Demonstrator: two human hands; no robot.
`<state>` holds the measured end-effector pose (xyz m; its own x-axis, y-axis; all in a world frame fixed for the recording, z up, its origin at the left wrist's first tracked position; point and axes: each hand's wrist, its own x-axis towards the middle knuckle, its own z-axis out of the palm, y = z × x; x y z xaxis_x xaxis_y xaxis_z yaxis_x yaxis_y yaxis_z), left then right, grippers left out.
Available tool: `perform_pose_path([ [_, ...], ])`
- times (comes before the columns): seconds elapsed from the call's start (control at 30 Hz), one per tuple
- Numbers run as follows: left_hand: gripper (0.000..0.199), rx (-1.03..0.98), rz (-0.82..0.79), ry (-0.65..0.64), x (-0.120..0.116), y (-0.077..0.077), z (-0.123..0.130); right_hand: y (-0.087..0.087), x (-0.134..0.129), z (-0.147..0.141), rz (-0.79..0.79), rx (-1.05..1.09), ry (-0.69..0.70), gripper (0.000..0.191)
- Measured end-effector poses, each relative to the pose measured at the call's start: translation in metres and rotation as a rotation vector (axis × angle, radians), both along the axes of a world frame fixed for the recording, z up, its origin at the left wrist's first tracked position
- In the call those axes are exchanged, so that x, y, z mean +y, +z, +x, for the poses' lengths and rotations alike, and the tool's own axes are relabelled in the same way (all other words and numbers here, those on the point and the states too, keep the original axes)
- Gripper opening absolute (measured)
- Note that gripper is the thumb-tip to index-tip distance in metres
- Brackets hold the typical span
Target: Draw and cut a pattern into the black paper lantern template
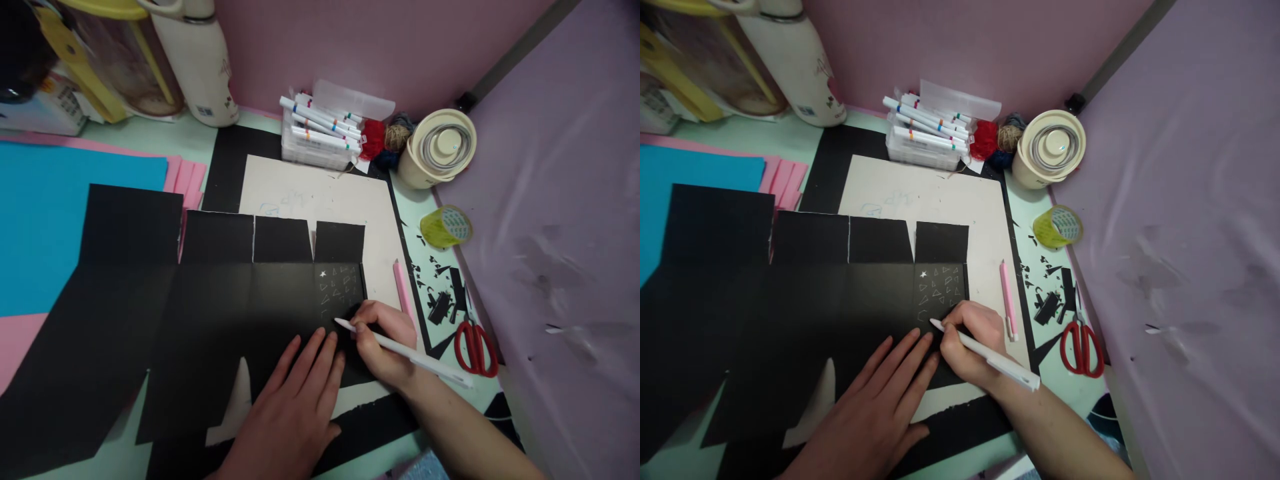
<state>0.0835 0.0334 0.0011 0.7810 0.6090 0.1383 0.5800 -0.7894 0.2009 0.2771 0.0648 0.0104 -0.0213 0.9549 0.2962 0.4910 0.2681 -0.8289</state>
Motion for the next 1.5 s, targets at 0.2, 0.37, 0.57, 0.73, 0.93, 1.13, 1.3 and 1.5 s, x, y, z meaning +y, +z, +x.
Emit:
perform_pose_path([
  [0.2,0.065,-0.008,-0.002,0.001,0.001,0.0018,0.0005,-0.0017,0.0002,0.0007,-0.025,-0.025,0.055,0.012],
  [0.37,0.065,-0.008,0.0,0.001,0.0012,0.0021,0.0007,-0.0041,-0.0006,0.0017,-0.023,-0.013,0.076,0.012],
  [0.57,0.066,-0.009,0.009,-0.001,0.0016,0.0005,0.0007,-0.0053,-0.0011,0.0026,-0.02,-0.01,0.099,0.013],
  [0.73,0.066,-0.007,0.014,0.003,0.0009,0.0,0.0003,-0.0048,-0.0005,0.001,-0.014,-0.013,0.096,0.013],
  [0.93,0.065,-0.008,0.009,-0.003,0.0003,-0.0024,0.0004,-0.0034,-0.0005,-0.0013,0.014,-0.04,0.034,0.014],
  [1.13,0.065,-0.007,0.01,-0.004,-0.0008,-0.0036,-0.0003,-0.0014,0.0006,-0.0015,0.003,-0.072,0.012,0.014],
  [1.3,0.066,-0.019,0.013,0.004,0.0002,-0.0037,0.0001,-0.0006,0.0,-0.0012,-0.007,-0.055,0.004,0.014],
  [1.5,0.069,-0.028,0.012,0.008,0.0017,-0.0029,0.0012,-0.0049,-0.0008,0.0031,0.12,0.226,-0.094,0.013],
])
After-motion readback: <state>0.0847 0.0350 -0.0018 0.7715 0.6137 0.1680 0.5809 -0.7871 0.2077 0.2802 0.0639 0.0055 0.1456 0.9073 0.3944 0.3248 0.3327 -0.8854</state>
